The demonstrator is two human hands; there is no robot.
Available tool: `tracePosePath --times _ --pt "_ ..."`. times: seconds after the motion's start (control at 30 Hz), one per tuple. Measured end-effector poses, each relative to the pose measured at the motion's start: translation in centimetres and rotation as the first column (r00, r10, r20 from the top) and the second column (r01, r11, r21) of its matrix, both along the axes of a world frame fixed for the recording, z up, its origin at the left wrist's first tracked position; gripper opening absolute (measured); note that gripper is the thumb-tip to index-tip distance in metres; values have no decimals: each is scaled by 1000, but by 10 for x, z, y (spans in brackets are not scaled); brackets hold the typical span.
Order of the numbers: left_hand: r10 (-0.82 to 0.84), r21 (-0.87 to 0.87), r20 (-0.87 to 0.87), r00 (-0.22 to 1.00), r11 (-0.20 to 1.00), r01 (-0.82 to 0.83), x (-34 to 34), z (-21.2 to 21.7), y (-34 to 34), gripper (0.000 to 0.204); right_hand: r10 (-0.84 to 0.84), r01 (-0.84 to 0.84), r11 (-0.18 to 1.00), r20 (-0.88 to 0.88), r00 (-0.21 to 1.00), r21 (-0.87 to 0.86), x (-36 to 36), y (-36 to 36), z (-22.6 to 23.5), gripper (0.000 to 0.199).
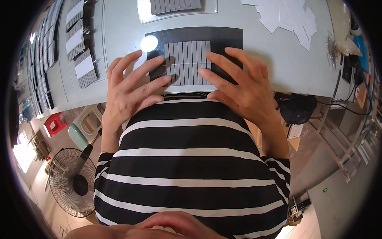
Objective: The worker is assembling small transformer components by placing insulation sheets and pins onto metal grids at a workbench.
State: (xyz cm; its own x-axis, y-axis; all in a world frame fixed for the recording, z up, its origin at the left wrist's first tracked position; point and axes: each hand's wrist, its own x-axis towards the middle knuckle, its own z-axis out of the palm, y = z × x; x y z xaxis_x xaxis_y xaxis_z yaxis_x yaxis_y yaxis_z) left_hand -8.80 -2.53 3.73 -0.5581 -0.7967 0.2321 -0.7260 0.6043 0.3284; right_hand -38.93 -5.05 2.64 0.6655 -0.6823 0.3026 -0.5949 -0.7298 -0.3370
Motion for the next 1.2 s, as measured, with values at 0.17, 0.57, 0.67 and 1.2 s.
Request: tracePosePath --times 0.17,0.57,0.67,1.2 --pt "-54 45 67 996 998 51 0 -4 -6 46 37 -31 998 -145 989 45 0 -5 -2 54" --pt "-93 11 -13 996 996 93 2 -9 -9 44 95 -98 995 -87 992 -25 32 -8 -4 52" --pt "-117 17 26 993 993 116 3 -10 -10 48 134 -136 990 -77 988 -29 37 -8 -6 53" --pt "-122 9 4 992 992 122 2 -12 -10 44 172 -173 985 -78 982 -3 38 -9 -10 55"
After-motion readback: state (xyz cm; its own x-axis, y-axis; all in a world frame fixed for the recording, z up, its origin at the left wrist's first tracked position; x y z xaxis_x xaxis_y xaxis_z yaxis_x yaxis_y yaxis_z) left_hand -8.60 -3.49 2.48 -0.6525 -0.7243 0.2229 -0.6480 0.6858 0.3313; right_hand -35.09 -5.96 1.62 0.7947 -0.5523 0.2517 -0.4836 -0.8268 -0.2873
